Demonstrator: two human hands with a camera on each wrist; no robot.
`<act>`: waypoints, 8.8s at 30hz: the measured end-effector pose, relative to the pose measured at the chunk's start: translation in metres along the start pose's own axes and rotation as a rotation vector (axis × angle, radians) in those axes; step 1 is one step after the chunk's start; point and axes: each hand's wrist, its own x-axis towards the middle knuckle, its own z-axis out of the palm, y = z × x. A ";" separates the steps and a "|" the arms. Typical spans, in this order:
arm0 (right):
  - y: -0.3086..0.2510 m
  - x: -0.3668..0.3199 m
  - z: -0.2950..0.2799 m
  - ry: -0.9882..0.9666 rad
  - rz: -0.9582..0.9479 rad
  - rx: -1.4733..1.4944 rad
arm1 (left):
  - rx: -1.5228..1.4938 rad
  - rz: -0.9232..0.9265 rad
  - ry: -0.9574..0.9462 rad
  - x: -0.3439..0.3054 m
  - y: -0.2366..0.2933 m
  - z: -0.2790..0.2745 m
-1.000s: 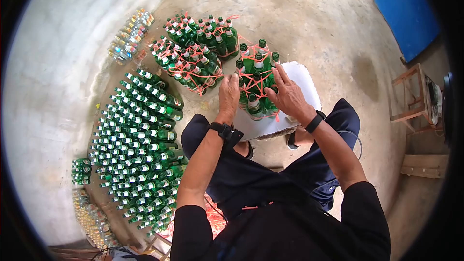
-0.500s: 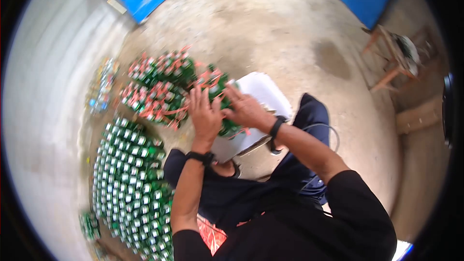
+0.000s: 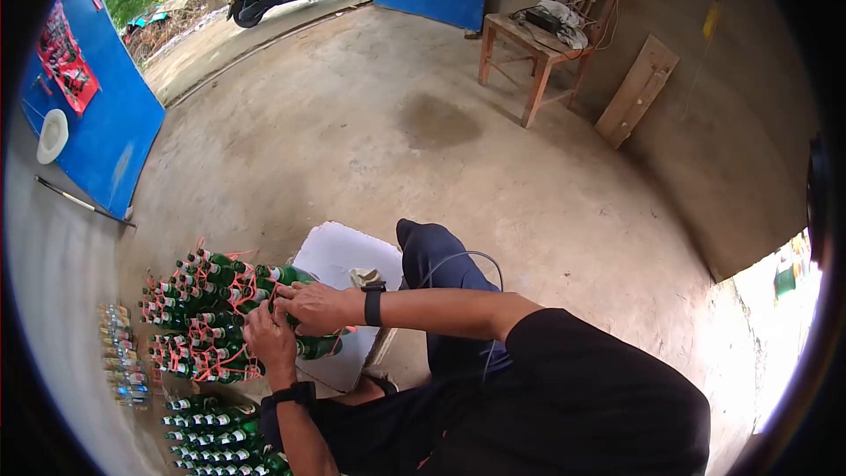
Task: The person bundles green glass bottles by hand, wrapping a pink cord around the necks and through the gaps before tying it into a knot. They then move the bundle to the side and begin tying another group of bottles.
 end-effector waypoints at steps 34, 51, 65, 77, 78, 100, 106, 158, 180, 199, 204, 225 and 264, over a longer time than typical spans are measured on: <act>0.088 -0.171 -0.089 0.102 0.018 -0.293 | 0.022 -0.110 -0.034 0.000 0.005 -0.003; 0.085 -0.118 -0.121 -0.359 0.336 0.080 | -0.236 -0.086 0.115 -0.016 0.001 -0.028; 0.196 -0.077 -0.102 -0.451 0.043 0.005 | 0.123 -0.275 -0.447 -0.179 -0.055 -0.120; 0.116 -0.067 -0.105 -0.444 0.342 -0.014 | -0.442 -0.264 -0.388 -0.184 -0.086 -0.154; 0.121 -0.066 -0.105 -0.444 0.336 -0.012 | -0.391 -0.242 -0.326 -0.189 -0.088 -0.149; 0.106 -0.067 -0.100 -0.414 0.367 0.045 | -0.231 -0.269 -0.014 -0.208 -0.067 -0.146; 0.096 -0.065 -0.103 -0.447 0.353 0.044 | -0.212 -0.325 -0.044 -0.205 -0.063 -0.148; 0.130 -0.086 -0.099 -0.334 0.378 0.008 | -0.169 -0.355 -0.052 -0.200 -0.057 -0.148; 0.106 -0.083 -0.104 -0.315 0.423 0.023 | -0.143 -0.398 0.004 -0.202 -0.060 -0.141; 0.182 -0.077 -0.109 -0.506 0.165 0.005 | -0.223 -0.595 -0.374 -0.183 -0.076 -0.154; 0.144 -0.076 -0.111 -0.420 0.503 0.124 | -0.242 -0.598 -0.351 -0.185 -0.074 -0.151; 0.183 -0.084 -0.105 -0.493 0.136 -0.167 | -0.212 -0.601 -0.307 -0.186 -0.069 -0.150; 0.199 -0.094 -0.104 -0.444 -0.096 -0.280 | -0.179 -0.560 -0.247 -0.187 -0.066 -0.149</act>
